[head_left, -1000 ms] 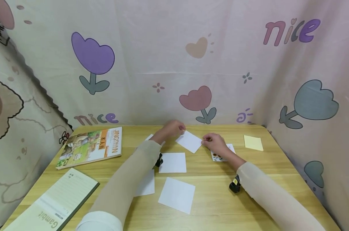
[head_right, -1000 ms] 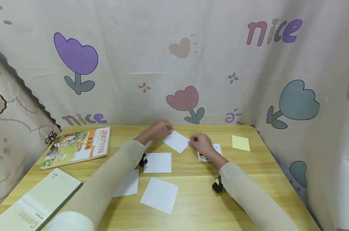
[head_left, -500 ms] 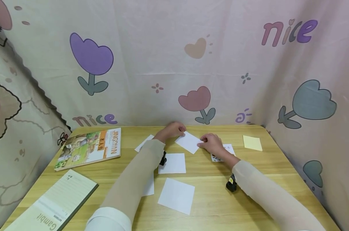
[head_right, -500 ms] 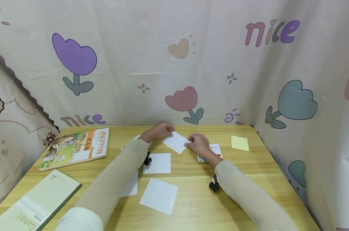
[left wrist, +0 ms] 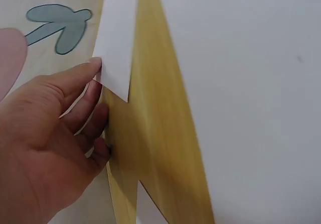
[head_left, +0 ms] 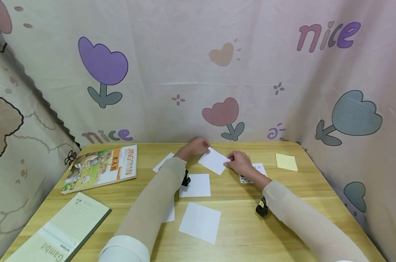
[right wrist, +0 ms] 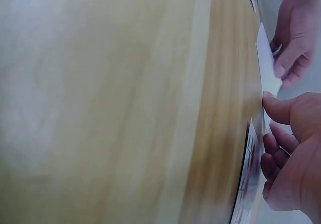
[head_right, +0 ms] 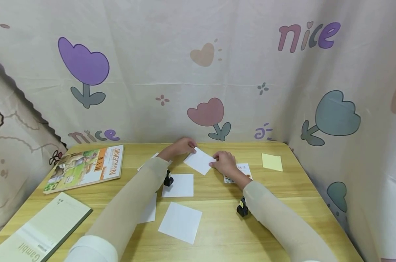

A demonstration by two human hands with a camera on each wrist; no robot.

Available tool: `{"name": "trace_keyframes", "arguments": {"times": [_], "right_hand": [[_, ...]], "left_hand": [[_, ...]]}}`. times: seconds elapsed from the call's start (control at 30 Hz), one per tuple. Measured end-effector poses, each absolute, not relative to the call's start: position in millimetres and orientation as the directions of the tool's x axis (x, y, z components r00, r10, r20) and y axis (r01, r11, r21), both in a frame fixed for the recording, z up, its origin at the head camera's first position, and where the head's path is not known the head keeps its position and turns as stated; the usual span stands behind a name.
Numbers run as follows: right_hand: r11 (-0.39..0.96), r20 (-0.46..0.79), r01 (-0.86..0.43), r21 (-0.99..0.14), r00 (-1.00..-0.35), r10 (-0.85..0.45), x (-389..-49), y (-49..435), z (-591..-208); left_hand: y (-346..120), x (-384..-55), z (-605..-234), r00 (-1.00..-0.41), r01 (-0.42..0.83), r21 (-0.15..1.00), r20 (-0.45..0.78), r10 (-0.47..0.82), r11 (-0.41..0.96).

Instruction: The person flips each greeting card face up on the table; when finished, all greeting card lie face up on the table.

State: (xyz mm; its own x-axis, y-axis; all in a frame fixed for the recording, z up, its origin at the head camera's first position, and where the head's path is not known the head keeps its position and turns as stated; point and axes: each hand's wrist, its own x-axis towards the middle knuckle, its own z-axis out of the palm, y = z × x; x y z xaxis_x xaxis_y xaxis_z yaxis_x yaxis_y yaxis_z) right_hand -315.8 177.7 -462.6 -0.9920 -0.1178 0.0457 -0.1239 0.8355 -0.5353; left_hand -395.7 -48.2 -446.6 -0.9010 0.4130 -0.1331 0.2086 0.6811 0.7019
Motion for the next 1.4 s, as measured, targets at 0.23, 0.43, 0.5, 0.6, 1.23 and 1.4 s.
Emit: {"name": "trace_keyframes", "arguments": {"times": [0.23, 0.43, 0.5, 0.6, 1.23, 1.4], "right_hand": [[0.788, 0.023, -0.124, -0.603, -0.99, -0.138, -308, 181, -455], [0.671, 0.052, -0.16, -0.724, -0.983, -0.178, -296, 185, -442], [0.643, 0.07, -0.182, -0.744, -0.978, -0.196, -293, 185, -438], [0.605, 0.079, -0.203, -0.77, -0.971, -0.225, -288, 185, -434], [0.413, 0.064, -0.249, -0.876, -0.909, -0.412, -205, 183, -398], [0.386, 0.109, -0.322, -0.865, -0.87, -0.481, -190, 181, -395]], "left_hand": [[-52, -390, -440, -0.893, 0.147, 0.825, -0.127, 0.433, 0.546], [-59, -376, -431, -0.882, 0.11, 0.907, -0.1, 0.461, 0.406], [-61, -373, -428, -0.882, 0.093, 0.923, -0.098, 0.462, 0.373], [-64, -367, -423, -0.881, 0.08, 0.935, -0.095, 0.463, 0.344], [-90, -273, -409, -0.928, -0.002, 0.973, -0.088, 0.361, 0.233], [-96, -252, -410, -0.927, -0.013, 0.978, -0.09, 0.364, 0.209]]}}
